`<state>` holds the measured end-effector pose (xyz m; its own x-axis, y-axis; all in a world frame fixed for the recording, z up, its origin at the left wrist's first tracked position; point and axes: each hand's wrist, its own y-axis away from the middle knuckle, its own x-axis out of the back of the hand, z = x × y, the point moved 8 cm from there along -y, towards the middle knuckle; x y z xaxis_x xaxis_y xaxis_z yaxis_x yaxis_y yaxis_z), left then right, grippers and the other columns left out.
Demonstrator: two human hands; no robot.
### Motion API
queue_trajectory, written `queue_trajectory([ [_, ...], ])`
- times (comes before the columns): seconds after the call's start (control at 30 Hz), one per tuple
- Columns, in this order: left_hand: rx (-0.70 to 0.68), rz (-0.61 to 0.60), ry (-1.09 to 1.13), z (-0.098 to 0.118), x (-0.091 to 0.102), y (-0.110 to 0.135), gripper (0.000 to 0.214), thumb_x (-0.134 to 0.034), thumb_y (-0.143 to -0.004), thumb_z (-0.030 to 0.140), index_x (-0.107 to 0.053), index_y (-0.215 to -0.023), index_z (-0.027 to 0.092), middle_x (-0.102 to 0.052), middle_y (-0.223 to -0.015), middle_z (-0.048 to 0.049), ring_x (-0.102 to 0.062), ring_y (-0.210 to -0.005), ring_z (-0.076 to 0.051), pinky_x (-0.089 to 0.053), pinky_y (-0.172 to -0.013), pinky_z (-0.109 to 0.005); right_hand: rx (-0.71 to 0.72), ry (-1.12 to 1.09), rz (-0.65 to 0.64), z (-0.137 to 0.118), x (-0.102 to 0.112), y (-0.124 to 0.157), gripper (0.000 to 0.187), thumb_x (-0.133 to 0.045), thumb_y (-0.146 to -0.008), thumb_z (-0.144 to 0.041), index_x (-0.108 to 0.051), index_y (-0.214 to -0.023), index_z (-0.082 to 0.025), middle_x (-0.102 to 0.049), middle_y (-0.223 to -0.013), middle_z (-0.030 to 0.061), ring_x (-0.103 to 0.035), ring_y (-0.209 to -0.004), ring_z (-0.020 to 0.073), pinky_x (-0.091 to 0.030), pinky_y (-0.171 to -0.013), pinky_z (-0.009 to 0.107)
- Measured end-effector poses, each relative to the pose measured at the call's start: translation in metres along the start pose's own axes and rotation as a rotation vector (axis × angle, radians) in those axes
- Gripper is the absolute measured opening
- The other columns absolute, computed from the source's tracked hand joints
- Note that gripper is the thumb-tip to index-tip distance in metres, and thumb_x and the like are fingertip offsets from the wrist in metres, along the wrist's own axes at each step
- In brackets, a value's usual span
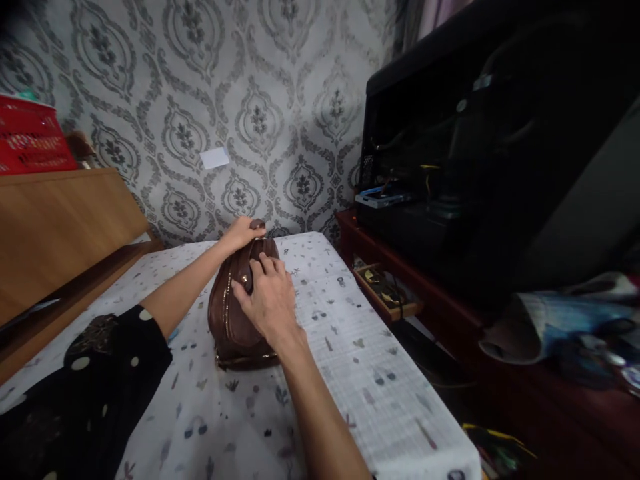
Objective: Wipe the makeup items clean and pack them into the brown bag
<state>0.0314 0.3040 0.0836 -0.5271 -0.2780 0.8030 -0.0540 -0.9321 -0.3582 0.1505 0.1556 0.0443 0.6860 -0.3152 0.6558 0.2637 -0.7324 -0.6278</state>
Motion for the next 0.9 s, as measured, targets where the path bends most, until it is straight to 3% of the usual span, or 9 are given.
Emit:
queue_trajectory([
  [0.13, 0.026, 0.04, 0.071, -0.001, 0.002, 0.006, 0.023, -0.061, -0.072, 0.036, -0.056, -0.059, 0.018, -0.047, -0.053, 0.0027, -0.046, -0.059, -0.014, -0.033, -0.059, -0.027, -0.012, 0.008, -0.011, 0.0, 0.0, 0.0, 0.047, -0.061, -0.089, -0.04, -0.063, -0.124, -0.009, -0.058, -0.137, 0.0177, -0.049, -0.124, 0.0343, -0.047, -0.1, 0.049],
  [0.47, -0.045, -0.038, 0.096, 0.011, 0.013, 0.023, 0.027, -0.063, -0.073, 0.041, -0.063, -0.064, 0.016, -0.055, -0.058, 0.0011, -0.051, -0.063, -0.016, -0.037, -0.062, -0.028, 0.004, -0.052, 0.141, 0.01, -0.004, 0.008, 0.047, -0.054, -0.092, -0.046, -0.064, -0.124, -0.014, -0.06, -0.136, 0.0156, -0.052, -0.124, 0.0327, -0.048, -0.099, 0.049],
  [0.67, -0.064, -0.09, 0.069, -0.012, 0.032, 0.027, 0.041, -0.068, -0.069, 0.051, -0.071, -0.088, 0.015, -0.067, -0.08, -0.0034, -0.059, -0.077, -0.02, -0.042, -0.07, -0.029, 0.014, -0.075, 0.28, 0.006, -0.001, 0.029, 0.041, -0.052, -0.094, -0.038, -0.064, -0.123, -0.012, -0.061, -0.135, 0.0152, -0.051, -0.125, 0.0324, -0.044, -0.102, 0.051],
  [0.77, -0.061, -0.071, 0.004, -0.025, 0.04, 0.033, 0.037, -0.07, -0.067, 0.051, -0.07, -0.08, 0.016, -0.063, -0.07, -0.0006, -0.057, -0.072, -0.019, -0.041, -0.068, -0.028, 0.019, -0.063, 0.385, -0.001, 0.002, 0.044, 0.037, -0.052, -0.093, -0.035, -0.065, -0.121, -0.013, -0.062, -0.133, 0.0137, -0.05, -0.125, 0.0326, -0.044, -0.102, 0.052],
  [0.9, -0.045, -0.001, -0.105, -0.035, 0.047, 0.037, 0.022, -0.069, -0.071, 0.039, -0.065, -0.065, 0.018, -0.056, -0.059, 0.0006, -0.053, -0.069, -0.019, -0.038, -0.067, -0.029, 0.028, -0.03, 0.474, -0.007, 0.001, 0.057, 0.038, -0.053, -0.092, -0.034, -0.062, -0.123, -0.014, -0.06, -0.135, 0.0147, -0.047, -0.126, 0.0325, -0.043, -0.102, 0.053],
])
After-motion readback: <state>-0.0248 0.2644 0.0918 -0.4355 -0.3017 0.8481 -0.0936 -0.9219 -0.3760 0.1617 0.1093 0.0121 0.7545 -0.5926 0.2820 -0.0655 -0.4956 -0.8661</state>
